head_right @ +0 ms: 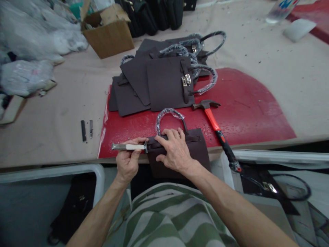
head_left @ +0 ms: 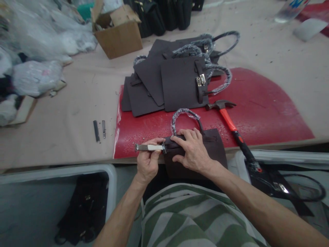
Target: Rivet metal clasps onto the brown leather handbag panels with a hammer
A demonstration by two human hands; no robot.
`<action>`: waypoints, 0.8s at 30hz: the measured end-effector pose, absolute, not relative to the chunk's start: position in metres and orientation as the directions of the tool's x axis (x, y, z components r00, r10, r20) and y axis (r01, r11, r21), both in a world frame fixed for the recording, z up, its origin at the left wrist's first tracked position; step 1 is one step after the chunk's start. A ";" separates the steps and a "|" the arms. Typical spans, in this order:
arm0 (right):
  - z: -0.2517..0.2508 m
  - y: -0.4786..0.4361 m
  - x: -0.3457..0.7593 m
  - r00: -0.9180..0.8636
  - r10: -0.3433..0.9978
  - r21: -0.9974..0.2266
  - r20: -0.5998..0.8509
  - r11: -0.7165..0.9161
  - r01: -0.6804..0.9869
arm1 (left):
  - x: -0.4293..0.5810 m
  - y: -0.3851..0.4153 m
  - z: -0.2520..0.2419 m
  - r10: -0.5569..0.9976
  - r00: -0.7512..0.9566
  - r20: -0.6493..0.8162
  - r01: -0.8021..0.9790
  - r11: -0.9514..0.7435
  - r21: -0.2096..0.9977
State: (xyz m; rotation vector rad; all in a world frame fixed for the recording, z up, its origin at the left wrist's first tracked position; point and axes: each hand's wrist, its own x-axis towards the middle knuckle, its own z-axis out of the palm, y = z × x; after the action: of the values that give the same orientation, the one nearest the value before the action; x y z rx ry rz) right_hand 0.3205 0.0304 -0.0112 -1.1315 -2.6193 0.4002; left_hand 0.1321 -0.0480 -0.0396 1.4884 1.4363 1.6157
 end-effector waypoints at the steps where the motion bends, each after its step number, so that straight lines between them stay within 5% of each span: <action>1: -0.011 0.030 0.320 -0.661 0.740 -0.350 0.129 0.657 0.668 | 0.132 -0.048 -0.040 0.876 -0.254 0.409 0.322 -0.322 0.890; 7: -0.013 0.032 0.320 -0.661 0.740 -0.351 0.128 0.657 0.668 | 0.136 -0.048 -0.038 0.804 -0.180 0.567 0.461 -0.440 0.771; 24: -0.011 0.031 0.323 -0.651 0.747 -0.401 0.134 0.642 0.653 | 0.141 -0.040 -0.043 0.769 -0.127 0.627 0.560 -0.466 0.685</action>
State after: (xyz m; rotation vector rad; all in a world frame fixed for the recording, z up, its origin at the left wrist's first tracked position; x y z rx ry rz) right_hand 0.3227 0.0309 -0.0110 -1.1276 -2.5759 0.4628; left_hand 0.1415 -0.0397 -0.0429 1.9394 1.5063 1.6388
